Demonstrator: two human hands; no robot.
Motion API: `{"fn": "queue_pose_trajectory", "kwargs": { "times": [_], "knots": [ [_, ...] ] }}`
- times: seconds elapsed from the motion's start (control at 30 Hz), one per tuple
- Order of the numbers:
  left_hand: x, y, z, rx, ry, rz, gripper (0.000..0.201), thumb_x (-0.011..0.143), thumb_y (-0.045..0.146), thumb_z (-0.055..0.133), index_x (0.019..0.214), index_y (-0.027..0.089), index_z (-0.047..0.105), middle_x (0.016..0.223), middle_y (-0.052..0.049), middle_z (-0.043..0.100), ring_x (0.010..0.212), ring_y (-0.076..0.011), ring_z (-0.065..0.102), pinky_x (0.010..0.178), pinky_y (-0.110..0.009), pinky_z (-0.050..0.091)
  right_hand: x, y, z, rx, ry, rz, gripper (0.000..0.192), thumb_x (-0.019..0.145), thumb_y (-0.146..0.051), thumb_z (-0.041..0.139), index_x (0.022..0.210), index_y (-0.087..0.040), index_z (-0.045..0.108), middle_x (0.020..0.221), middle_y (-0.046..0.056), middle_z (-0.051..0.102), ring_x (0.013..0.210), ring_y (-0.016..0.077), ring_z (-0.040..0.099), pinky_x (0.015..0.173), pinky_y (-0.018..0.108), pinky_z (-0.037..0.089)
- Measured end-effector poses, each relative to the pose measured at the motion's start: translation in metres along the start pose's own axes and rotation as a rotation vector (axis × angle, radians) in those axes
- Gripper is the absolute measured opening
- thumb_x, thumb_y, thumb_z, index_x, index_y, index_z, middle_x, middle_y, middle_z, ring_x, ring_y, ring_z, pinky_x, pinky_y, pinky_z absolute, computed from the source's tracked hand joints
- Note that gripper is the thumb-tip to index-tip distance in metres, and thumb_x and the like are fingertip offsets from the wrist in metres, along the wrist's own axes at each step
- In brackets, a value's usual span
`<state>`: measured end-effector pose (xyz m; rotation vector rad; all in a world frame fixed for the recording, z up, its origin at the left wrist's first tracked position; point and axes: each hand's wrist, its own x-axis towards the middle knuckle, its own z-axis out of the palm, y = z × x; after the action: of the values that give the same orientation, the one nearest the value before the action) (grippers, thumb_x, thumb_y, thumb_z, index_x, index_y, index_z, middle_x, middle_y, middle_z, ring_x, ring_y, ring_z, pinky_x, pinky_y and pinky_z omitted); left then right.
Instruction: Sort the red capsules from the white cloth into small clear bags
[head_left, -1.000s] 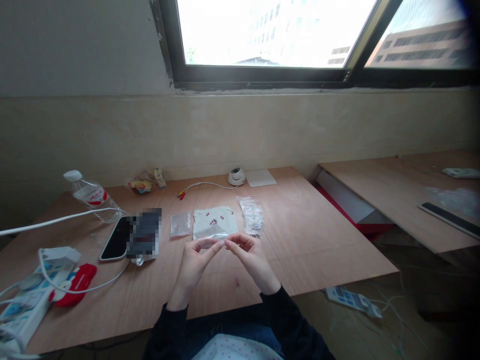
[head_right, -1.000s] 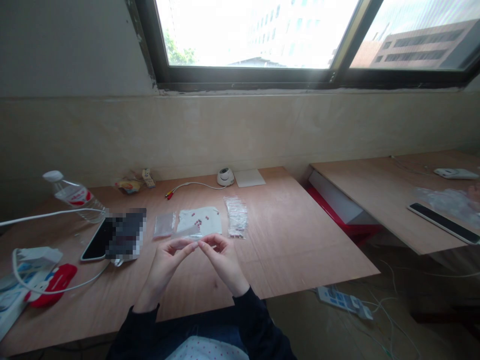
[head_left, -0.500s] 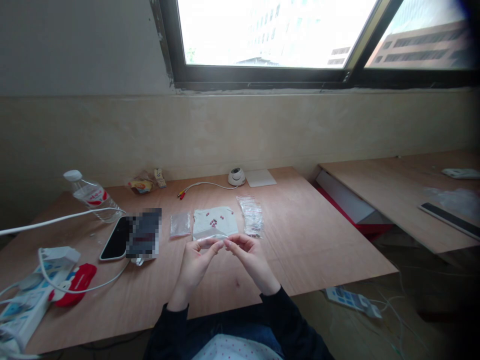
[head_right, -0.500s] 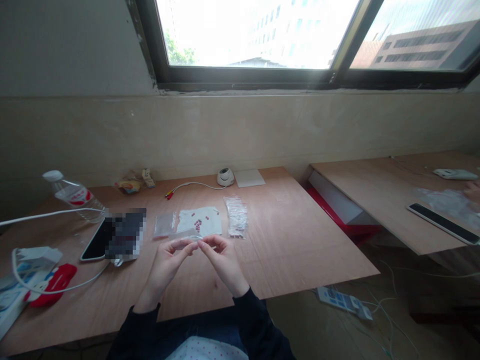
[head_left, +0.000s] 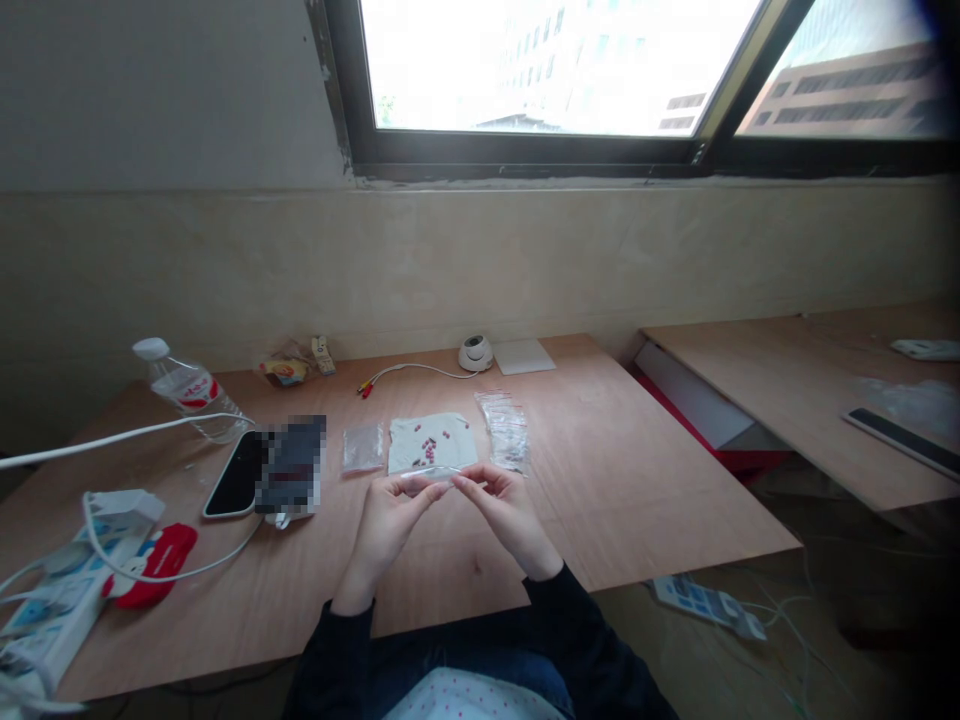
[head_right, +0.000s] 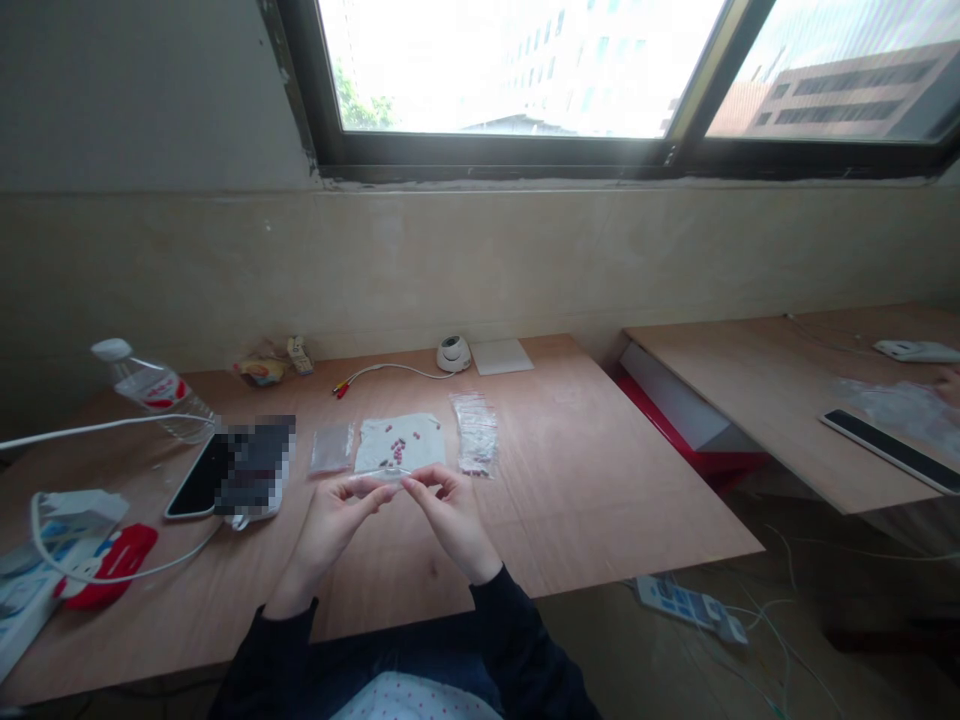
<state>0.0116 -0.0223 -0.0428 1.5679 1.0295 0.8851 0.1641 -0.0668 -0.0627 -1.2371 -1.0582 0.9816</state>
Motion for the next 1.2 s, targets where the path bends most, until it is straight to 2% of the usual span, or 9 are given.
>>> {"fn": "queue_pose_trajectory", "kwargs": {
  "times": [0.13, 0.33, 0.6, 0.73, 0.87, 0.97, 1.03, 1.13, 1.2],
  "knots": [
    [0.0, -0.003, -0.001, 0.01, -0.034, -0.039, 0.021, 0.07, 0.036, 0.068, 0.064, 0.015, 0.072, 0.063, -0.004, 0.069, 0.059, -0.0166, 0.058, 0.056, -0.025, 0.043, 0.001, 0.0, -0.004, -0.02, -0.012, 0.001, 0.024, 0.075, -0.042, 0.064, 0.071, -0.018, 0.069, 0.072, 0.003, 0.067, 0.067, 0.0176, 0.059, 0.061, 0.027, 0.044],
    [0.0, -0.005, -0.004, -0.013, -0.069, -0.056, 0.022, 0.069, 0.037, 0.066, 0.068, 0.016, 0.074, 0.064, -0.006, 0.07, 0.057, -0.0156, 0.058, 0.054, -0.025, 0.046, 0.004, 0.004, -0.009, -0.058, -0.024, -0.015, 0.022, 0.074, -0.04, 0.065, 0.07, -0.019, 0.07, 0.071, 0.003, 0.067, 0.07, 0.0187, 0.059, 0.062, 0.028, 0.043],
    [0.007, -0.019, -0.018, -0.018, 0.03, -0.106, 0.027, 0.068, 0.039, 0.068, 0.076, 0.013, 0.074, 0.066, -0.007, 0.07, 0.038, -0.0071, 0.045, 0.036, -0.019, 0.036, 0.02, 0.013, 0.008, -0.011, -0.056, 0.019, 0.019, 0.072, -0.037, 0.067, 0.071, -0.018, 0.07, 0.071, 0.003, 0.068, 0.069, 0.0168, 0.059, 0.068, 0.029, 0.042],
    [0.012, -0.032, -0.03, -0.083, 0.069, -0.159, 0.029, 0.065, 0.038, 0.071, 0.077, 0.011, 0.073, 0.068, -0.008, 0.071, 0.045, -0.0105, 0.055, 0.044, -0.022, 0.045, 0.033, 0.02, 0.021, 0.085, -0.14, 0.113, 0.023, 0.066, -0.039, 0.071, 0.066, -0.017, 0.069, 0.062, 0.001, 0.065, 0.059, 0.0132, 0.057, 0.061, 0.026, 0.042],
    [0.013, -0.042, -0.042, -0.177, 0.059, -0.242, 0.045, 0.064, 0.037, 0.073, 0.098, 0.008, 0.067, 0.071, -0.01, 0.072, 0.054, -0.0154, 0.064, 0.054, -0.026, 0.051, 0.043, 0.024, 0.03, 0.065, -0.206, 0.231, 0.027, 0.06, -0.042, 0.074, 0.062, -0.016, 0.067, 0.051, -0.001, 0.061, 0.05, 0.0112, 0.054, 0.05, 0.023, 0.039],
    [0.017, -0.043, -0.052, -0.156, 0.047, -0.261, 0.057, 0.066, 0.039, 0.071, 0.11, 0.005, 0.059, 0.07, -0.009, 0.072, 0.048, -0.015, 0.063, 0.055, -0.027, 0.051, 0.054, 0.028, 0.037, 0.048, -0.235, 0.217, 0.028, 0.058, -0.042, 0.074, 0.059, -0.015, 0.066, 0.05, -0.001, 0.06, 0.048, 0.0103, 0.052, 0.048, 0.022, 0.039],
    [0.023, -0.041, -0.059, -0.126, 0.071, -0.23, 0.062, 0.067, 0.04, 0.07, 0.115, 0.004, 0.054, 0.069, -0.008, 0.071, 0.052, -0.0169, 0.065, 0.059, -0.029, 0.052, 0.063, 0.029, 0.043, 0.056, -0.249, 0.176, 0.028, 0.058, -0.041, 0.074, 0.061, -0.014, 0.066, 0.05, -0.001, 0.06, 0.048, 0.01, 0.052, 0.049, 0.022, 0.04],
    [0.037, -0.041, -0.071, -0.07, 0.192, -0.124, 0.065, 0.07, 0.036, 0.068, 0.124, 0.007, 0.045, 0.076, -0.008, 0.071, 0.071, -0.0203, 0.069, 0.072, -0.033, 0.053, 0.079, 0.029, 0.057, 0.057, -0.22, 0.12, 0.025, 0.063, -0.037, 0.071, 0.068, -0.013, 0.067, 0.057, 0.001, 0.062, 0.052, 0.0106, 0.056, 0.05, 0.021, 0.042],
    [0.046, -0.047, -0.077, 0.001, 0.327, -0.079, 0.062, 0.073, 0.032, 0.065, 0.127, 0.01, 0.042, 0.093, -0.011, 0.07, 0.085, -0.0216, 0.068, 0.075, -0.034, 0.053, 0.089, 0.03, 0.068, -0.001, -0.158, 0.157, 0.022, 0.068, -0.034, 0.066, 0.074, -0.013, 0.067, 0.065, 0.002, 0.065, 0.054, 0.0103, 0.058, 0.047, 0.019, 0.042]
  ]
}}
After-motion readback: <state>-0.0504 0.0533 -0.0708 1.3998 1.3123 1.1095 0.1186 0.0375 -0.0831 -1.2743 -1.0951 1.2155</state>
